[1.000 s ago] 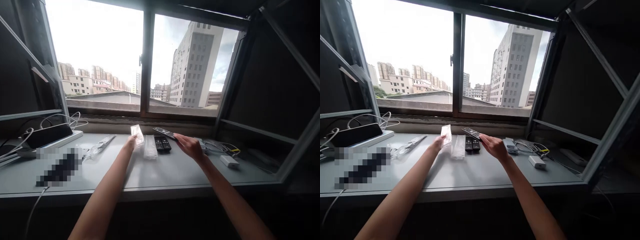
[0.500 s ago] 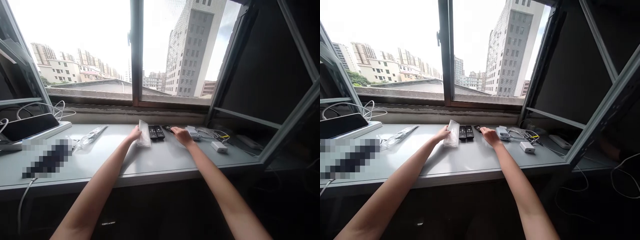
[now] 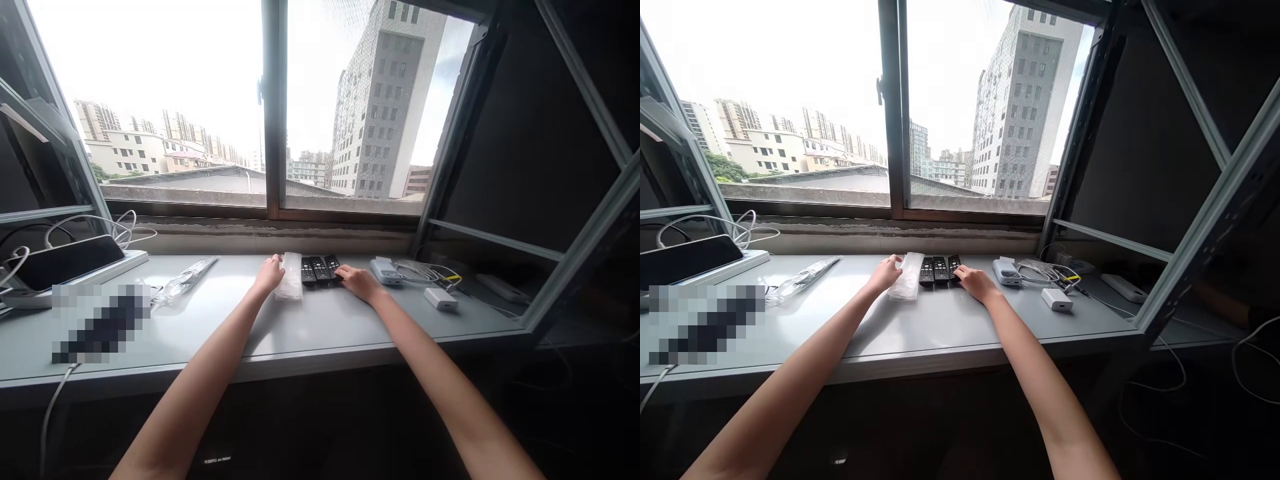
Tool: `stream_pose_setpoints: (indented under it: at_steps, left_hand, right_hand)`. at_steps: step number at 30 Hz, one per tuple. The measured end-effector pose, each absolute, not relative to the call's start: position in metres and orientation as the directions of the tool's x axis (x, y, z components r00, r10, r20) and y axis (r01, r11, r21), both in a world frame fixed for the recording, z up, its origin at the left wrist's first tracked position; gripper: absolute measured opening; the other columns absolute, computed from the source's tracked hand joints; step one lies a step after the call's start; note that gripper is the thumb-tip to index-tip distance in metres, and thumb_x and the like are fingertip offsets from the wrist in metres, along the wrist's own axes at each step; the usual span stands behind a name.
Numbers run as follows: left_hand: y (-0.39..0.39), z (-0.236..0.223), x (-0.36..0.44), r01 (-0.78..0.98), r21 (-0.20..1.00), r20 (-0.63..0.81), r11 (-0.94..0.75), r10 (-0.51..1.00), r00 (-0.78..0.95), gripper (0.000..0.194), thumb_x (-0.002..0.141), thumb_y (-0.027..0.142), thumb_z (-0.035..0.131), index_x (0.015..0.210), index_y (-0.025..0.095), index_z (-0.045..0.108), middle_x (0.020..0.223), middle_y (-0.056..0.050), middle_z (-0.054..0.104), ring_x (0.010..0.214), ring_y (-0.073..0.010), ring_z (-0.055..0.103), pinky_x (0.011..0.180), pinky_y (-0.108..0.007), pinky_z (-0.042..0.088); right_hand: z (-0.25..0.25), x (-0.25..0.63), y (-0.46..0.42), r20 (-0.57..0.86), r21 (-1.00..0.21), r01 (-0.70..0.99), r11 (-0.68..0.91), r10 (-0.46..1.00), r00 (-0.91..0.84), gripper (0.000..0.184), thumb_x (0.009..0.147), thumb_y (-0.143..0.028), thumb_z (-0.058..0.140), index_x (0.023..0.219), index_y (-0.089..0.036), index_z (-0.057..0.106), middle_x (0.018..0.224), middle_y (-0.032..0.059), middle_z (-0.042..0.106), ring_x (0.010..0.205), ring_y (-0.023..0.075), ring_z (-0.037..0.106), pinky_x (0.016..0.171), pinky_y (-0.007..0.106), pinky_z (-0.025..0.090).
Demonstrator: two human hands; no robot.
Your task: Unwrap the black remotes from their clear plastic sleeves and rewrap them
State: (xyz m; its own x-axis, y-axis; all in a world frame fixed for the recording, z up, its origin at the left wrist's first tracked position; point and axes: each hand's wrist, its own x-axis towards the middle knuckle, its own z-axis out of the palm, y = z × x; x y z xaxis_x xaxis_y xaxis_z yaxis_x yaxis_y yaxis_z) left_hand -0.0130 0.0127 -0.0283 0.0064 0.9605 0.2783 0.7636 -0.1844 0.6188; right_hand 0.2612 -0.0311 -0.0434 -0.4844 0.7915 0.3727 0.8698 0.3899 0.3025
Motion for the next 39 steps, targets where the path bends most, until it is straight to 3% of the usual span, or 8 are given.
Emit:
stream_pose_setpoints:
  at_steps: [8,14,24,27,29,32,36,39]
  left_hand:
    - [0.011,-0.028,-0.014,0.694,0.710,0.247,-0.121,0.965,-0.085,0.024,0.074,0.024,0.066,0.093,0.021,0.051,0.098,-0.015,0.067,0.108,-0.0351,0.057,0.090,-0.039,0.039]
    - [0.009,-0.028,-0.015,0.690,0.716,0.183,-0.105,0.982,-0.040,0.027,0.068,0.013,0.065,0.088,0.022,0.050,0.096,-0.015,0.067,0.110,-0.0367,0.058,0.092,-0.041,0.038]
    - [0.004,-0.028,-0.012,0.731,0.674,0.233,-0.108,0.970,-0.072,0.032,0.075,0.012,0.058,0.106,0.019,0.054,0.099,-0.018,0.068,0.106,-0.0363,0.061,0.091,-0.041,0.040]
    - [-0.002,-0.024,-0.011,0.811,0.577,0.193,-0.093,0.981,-0.024,0.040,0.079,0.015,0.054,0.119,0.015,0.051,0.108,-0.021,0.066,0.107,-0.0347,0.060,0.091,-0.040,0.041]
    - [-0.003,-0.020,-0.014,0.890,0.446,0.135,-0.096,0.990,0.039,0.047,0.085,0.022,0.050,0.130,0.010,0.043,0.116,-0.023,0.063,0.111,-0.0339,0.059,0.090,-0.039,0.041]
    - [0.000,-0.016,-0.024,0.941,0.339,0.133,0.001,0.990,-0.049,0.057,0.090,0.029,0.045,0.139,0.003,0.032,0.119,-0.026,0.060,0.112,-0.0335,0.058,0.088,-0.038,0.042]
    - [0.014,-0.020,-0.054,0.939,0.310,0.294,0.147,0.925,-0.242,0.055,0.087,0.014,0.045,0.139,0.002,0.033,0.120,-0.029,0.057,0.117,-0.0340,0.052,0.093,-0.041,0.038]
    - [0.024,-0.030,-0.093,0.936,0.318,0.430,0.150,0.857,-0.283,0.053,0.082,0.009,0.048,0.134,0.005,0.040,0.138,-0.029,0.041,0.134,-0.0374,0.030,0.102,-0.048,0.029]
  right_hand:
    - [-0.047,0.263,-0.026,0.371,0.230,0.884,0.407,0.803,-0.467,0.025,0.091,-0.015,0.056,0.116,-0.017,0.059,0.119,0.0108,0.062,0.092,0.0184,0.069,0.078,0.027,0.054]
    - [-0.048,0.261,-0.025,0.338,0.264,0.870,0.417,0.805,-0.488,0.027,0.094,-0.016,0.050,0.120,-0.016,0.057,0.122,0.0129,0.060,0.093,0.0186,0.069,0.079,0.025,0.054]
    - [-0.051,0.259,-0.025,0.342,0.330,0.861,0.386,0.802,-0.490,0.026,0.093,-0.017,0.050,0.118,-0.016,0.056,0.117,0.0129,0.062,0.090,0.0187,0.070,0.074,0.025,0.054]
    - [-0.055,0.261,-0.023,0.359,0.328,0.853,0.406,0.782,-0.510,0.026,0.091,-0.015,0.050,0.116,-0.017,0.058,0.116,0.0132,0.063,0.091,0.0204,0.070,0.076,0.027,0.055]
    - [-0.058,0.264,-0.020,0.375,0.276,0.851,0.447,0.765,-0.523,0.029,0.090,-0.014,0.048,0.117,-0.017,0.059,0.120,0.0130,0.062,0.094,0.0219,0.069,0.079,0.030,0.056]
    - [-0.061,0.272,-0.013,0.413,0.135,0.850,0.510,0.750,-0.516,0.035,0.087,-0.013,0.048,0.119,-0.017,0.060,0.123,0.0101,0.063,0.100,0.0234,0.067,0.086,0.034,0.055]
    - [-0.063,0.279,-0.011,0.478,-0.014,0.846,0.533,0.747,-0.462,0.042,0.082,-0.018,0.051,0.122,-0.020,0.059,0.127,0.0081,0.061,0.102,0.0235,0.066,0.090,0.037,0.054]
    - [-0.061,0.280,-0.016,0.466,-0.104,0.872,0.478,0.798,-0.381,0.051,0.082,-0.024,0.049,0.133,-0.024,0.050,0.126,0.0061,0.062,0.096,0.0218,0.068,0.085,0.035,0.055]
